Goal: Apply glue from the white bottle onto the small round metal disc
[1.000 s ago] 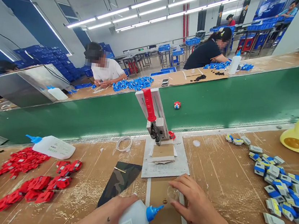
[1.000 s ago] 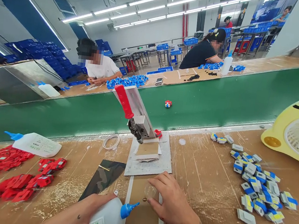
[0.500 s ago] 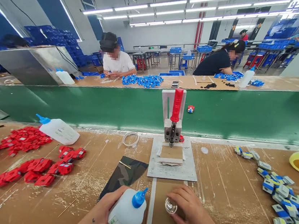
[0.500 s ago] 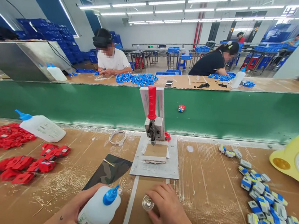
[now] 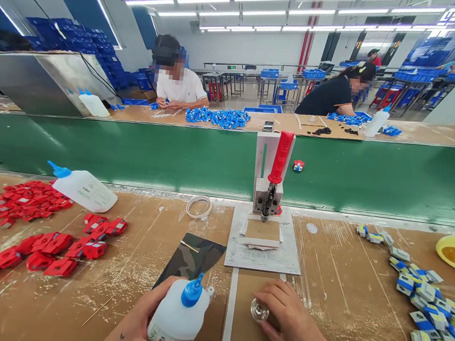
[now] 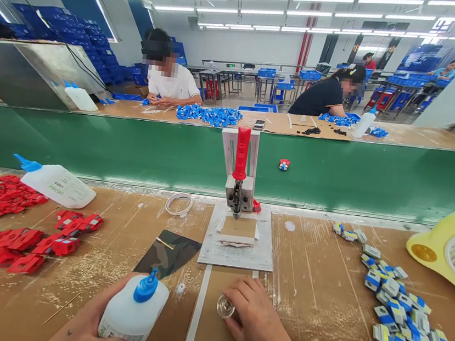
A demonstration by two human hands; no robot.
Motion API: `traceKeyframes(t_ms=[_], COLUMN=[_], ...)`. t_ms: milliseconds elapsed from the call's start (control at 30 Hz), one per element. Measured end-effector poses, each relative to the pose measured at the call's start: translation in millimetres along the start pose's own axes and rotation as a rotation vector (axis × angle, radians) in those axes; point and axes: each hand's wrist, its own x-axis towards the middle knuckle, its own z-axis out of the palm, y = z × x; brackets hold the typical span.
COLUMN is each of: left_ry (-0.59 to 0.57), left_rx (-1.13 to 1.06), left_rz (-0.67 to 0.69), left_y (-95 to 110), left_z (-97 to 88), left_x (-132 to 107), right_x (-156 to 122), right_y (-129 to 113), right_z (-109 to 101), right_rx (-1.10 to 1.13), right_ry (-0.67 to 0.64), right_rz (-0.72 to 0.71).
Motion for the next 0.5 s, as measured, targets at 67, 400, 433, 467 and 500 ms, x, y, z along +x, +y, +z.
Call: traceKeyframes(t_ms=[67,400,433,467,500], left_ry=[0.024,-0.168,-0.197,-0.221,-0.240], left_rx=[-0.026,0.249,0.303,0.359,0.411], left_rz=[0.004,-0.084,-0.117,-0.146,-0.170], left_y=[-2.2,34.1,38.8,43.0,46.8], left_z=[-1.3,11.0,13.3,15.8,18.3], left_x=[-0.9,7.6,9.3,10.8,12.1], right_x=[0.0,-2.8,-2.8,-2.8,-2.9], right_y=[0.0,18.2,18.9,19.1,18.9], right_z=[-1.2,-17.8,-19.6,-20.8,-21.5], right_rx=[0.010,0.340,0.361,0.376,0.387], right_ry=[0.007,0.250,0.257,0.258,0.258], right_rz=[-0.007,0.063,0.083,0.101,0.112])
